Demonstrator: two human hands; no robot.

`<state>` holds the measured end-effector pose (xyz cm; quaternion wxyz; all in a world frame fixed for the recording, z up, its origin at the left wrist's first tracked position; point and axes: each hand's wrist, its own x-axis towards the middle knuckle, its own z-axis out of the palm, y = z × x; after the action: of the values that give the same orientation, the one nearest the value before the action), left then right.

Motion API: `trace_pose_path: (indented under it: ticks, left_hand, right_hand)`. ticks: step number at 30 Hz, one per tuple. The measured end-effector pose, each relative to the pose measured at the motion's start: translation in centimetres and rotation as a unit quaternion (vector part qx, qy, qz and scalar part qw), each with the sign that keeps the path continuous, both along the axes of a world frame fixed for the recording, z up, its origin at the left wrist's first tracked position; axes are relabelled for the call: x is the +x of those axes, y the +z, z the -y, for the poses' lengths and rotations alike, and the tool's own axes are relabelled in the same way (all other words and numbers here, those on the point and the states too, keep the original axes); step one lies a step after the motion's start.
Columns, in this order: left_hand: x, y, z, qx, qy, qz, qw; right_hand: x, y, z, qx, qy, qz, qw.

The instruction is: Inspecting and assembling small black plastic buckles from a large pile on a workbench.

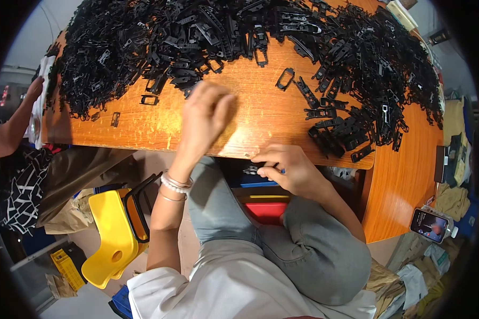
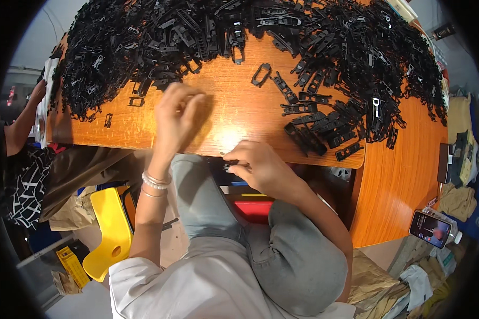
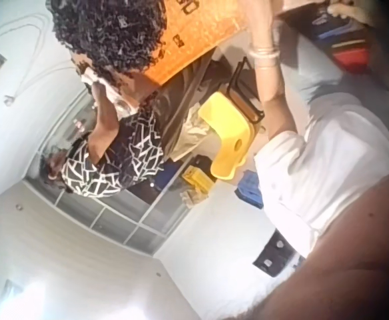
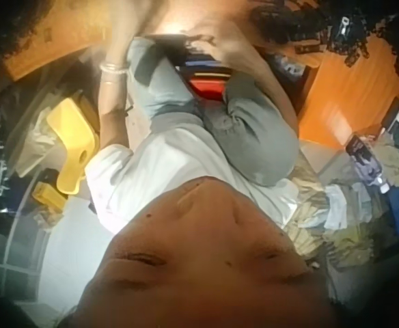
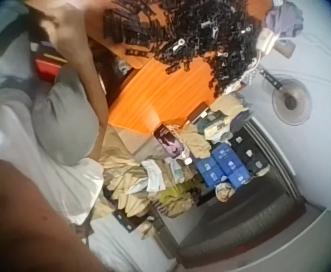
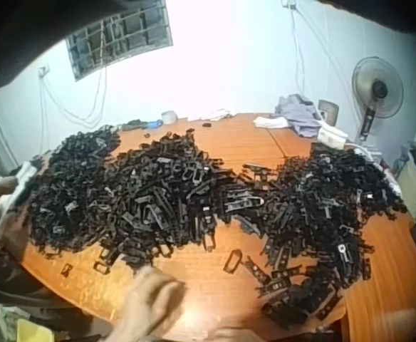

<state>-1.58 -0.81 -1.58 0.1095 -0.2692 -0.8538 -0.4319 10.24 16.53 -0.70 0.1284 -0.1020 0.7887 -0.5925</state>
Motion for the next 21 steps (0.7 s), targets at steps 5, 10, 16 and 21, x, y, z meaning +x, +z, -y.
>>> trace_pose_path:
  ticks: [5, 10, 16, 21]
  left_hand:
    - [-1.5, 0.1, -7.2, -0.011, -0.111, -0.022, 0.994]
    - [-3.3, -0.9, -9.5, -0.097, -0.126, -0.029, 0.987]
    - [-2.7, 0.3, -9.3, -0.199, -0.104, -0.034, 0.974]
    - [-1.7, 0.6, -8.5, -0.135, -0.052, -0.126, 0.981]
  right_hand:
    - [0.0, 0.5, -1.6, 0.027, -0.066, -0.036, 0.997]
    - [-1.4, 1.0, -6.3, 0.236, -0.323, -0.194, 0.896]
    - [-4.5, 0.9, -10.5, 0.419, -0.433, -0.173, 0.779]
    - [-4.8, 0.7, -10.9, 0.44, -0.425, -0.1, 0.784]
